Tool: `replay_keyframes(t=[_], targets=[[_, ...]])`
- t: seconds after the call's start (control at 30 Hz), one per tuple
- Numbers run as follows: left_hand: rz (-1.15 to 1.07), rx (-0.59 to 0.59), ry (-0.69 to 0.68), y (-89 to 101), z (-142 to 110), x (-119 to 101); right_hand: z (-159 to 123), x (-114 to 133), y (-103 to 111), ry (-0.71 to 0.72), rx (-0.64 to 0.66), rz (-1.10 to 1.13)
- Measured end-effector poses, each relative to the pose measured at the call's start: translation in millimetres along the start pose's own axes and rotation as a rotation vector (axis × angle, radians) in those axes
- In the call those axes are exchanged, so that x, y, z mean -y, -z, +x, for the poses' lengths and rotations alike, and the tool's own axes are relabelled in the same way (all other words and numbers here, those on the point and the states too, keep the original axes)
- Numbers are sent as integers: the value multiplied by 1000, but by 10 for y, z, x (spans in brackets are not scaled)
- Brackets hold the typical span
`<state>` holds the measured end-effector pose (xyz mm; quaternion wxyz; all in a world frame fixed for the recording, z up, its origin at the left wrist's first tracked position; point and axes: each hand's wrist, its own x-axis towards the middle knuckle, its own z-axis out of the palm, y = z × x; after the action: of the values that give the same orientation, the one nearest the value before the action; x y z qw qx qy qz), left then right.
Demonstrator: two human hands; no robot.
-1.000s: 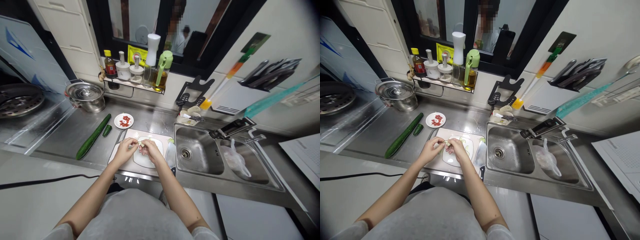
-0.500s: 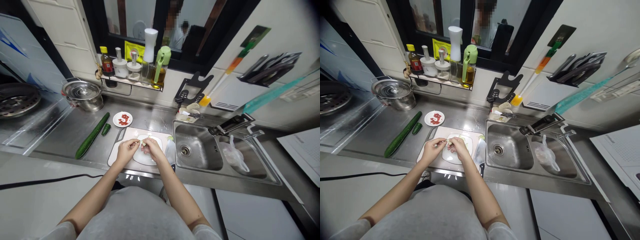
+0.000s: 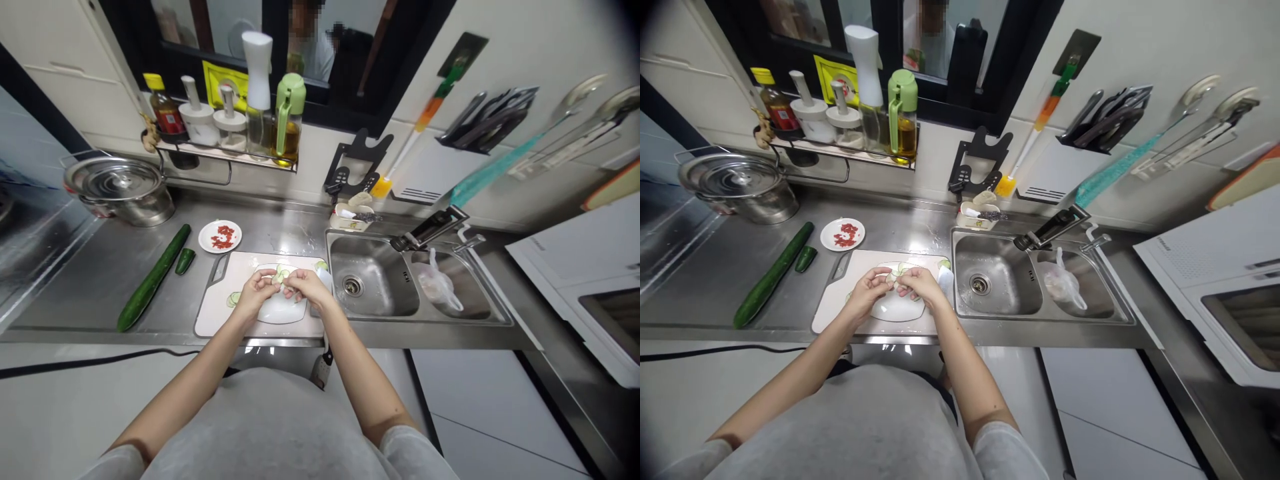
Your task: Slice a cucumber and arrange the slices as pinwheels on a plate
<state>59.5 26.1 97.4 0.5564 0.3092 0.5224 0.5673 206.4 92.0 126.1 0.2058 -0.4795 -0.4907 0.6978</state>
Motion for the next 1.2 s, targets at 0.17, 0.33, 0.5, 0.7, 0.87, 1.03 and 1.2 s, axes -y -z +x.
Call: replay_keyframes(t=[0.17,0.33,0.5,0.7,0.87,1.03,1.2], targets=[[-85,-8,-11,-46,14,-7,-1,-14,20,-30,-8,12],[-74,-27,-96,-53,38,39,24,-9,24,-62,0,25],[32,-75,-251,-79,33,67,49,-13,10,-86,9,43],[163,-114,-378,-92,19,120,41,-17,6,-98,2,43],[212,-126,-383,-91,23,165,38,-28,28,-113,3,25],[271,-128,-342,-117,53,199,69,-31,109,-112,-11,-53],[392,-108,-252,-133,139,247,147,-65,254,-54,-56,-230]])
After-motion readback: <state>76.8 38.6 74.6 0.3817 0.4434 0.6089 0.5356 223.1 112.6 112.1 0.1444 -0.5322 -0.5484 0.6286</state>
